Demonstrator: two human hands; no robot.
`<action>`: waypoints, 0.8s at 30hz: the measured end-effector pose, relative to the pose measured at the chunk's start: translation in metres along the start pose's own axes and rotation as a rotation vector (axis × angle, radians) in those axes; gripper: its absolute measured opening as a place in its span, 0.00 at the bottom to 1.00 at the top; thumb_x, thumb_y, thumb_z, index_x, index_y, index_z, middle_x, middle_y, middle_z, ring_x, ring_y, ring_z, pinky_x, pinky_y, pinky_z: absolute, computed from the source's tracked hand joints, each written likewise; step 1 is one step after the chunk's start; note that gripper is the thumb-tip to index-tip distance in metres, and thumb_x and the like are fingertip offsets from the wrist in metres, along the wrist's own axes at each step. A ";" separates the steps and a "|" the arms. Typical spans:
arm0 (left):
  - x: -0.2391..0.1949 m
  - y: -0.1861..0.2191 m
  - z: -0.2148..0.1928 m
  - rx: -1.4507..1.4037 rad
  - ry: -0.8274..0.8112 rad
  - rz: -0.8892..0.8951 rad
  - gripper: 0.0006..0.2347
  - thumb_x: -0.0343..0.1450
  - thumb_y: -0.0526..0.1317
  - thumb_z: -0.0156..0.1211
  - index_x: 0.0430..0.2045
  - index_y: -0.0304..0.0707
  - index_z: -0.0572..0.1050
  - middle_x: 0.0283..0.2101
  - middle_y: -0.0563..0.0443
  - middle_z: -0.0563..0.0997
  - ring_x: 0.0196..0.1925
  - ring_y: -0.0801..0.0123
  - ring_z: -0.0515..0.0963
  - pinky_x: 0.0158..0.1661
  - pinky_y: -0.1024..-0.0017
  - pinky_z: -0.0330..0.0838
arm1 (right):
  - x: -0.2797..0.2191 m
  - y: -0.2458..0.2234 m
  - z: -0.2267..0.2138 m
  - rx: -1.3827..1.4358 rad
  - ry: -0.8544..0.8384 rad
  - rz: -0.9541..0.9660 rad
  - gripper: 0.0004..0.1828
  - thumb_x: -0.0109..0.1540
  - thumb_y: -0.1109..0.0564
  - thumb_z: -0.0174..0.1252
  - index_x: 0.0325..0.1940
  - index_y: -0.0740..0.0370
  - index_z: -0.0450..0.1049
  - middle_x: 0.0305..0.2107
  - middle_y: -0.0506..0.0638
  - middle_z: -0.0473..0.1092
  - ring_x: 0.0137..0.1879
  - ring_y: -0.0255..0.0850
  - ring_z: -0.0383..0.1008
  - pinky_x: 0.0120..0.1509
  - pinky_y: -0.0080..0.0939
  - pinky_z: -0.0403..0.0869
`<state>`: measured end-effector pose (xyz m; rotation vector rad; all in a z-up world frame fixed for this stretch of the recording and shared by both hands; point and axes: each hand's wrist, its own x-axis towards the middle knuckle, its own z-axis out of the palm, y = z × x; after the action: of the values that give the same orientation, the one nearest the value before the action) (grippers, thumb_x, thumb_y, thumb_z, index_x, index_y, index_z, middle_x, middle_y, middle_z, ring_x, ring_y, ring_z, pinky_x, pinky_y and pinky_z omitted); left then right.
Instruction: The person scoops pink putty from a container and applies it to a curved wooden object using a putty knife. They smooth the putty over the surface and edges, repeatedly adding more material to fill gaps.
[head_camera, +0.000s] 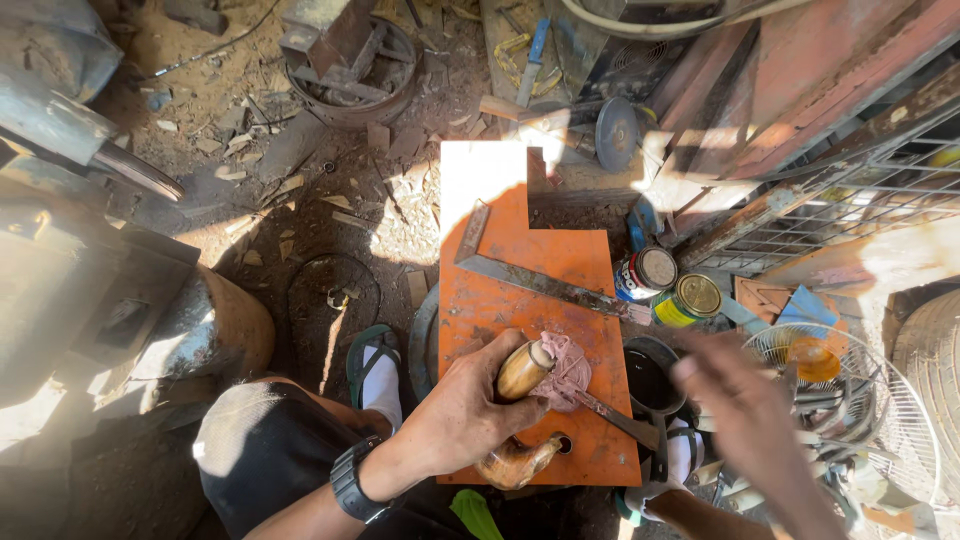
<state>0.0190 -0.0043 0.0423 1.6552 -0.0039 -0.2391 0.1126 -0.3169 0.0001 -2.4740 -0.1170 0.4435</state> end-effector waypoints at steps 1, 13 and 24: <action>0.000 0.002 0.000 0.120 0.035 0.044 0.11 0.65 0.31 0.68 0.35 0.32 0.70 0.31 0.47 0.72 0.34 0.67 0.73 0.38 0.64 0.71 | -0.017 -0.016 0.013 0.129 -0.143 0.090 0.29 0.64 0.36 0.49 0.69 0.36 0.68 0.59 0.41 0.69 0.66 0.41 0.65 0.70 0.53 0.61; 0.008 0.009 0.011 0.261 0.066 0.193 0.11 0.63 0.29 0.64 0.35 0.33 0.71 0.35 0.43 0.77 0.39 0.53 0.80 0.41 0.60 0.73 | -0.047 -0.048 0.063 1.417 -0.683 -0.121 0.45 0.61 0.60 0.59 0.80 0.72 0.48 0.49 0.52 0.62 0.52 0.41 0.63 0.57 0.44 0.67; 0.009 0.011 0.014 0.329 0.074 0.083 0.11 0.63 0.28 0.63 0.36 0.34 0.71 0.37 0.45 0.76 0.41 0.54 0.78 0.41 0.59 0.72 | -0.062 -0.062 0.059 0.919 -0.431 -0.396 0.50 0.62 0.57 0.62 0.82 0.60 0.42 0.51 0.55 0.58 0.56 0.44 0.62 0.67 0.45 0.66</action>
<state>0.0269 -0.0201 0.0506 1.9860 -0.0580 -0.1172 0.0351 -0.2454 0.0103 -1.3901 -0.4550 0.6626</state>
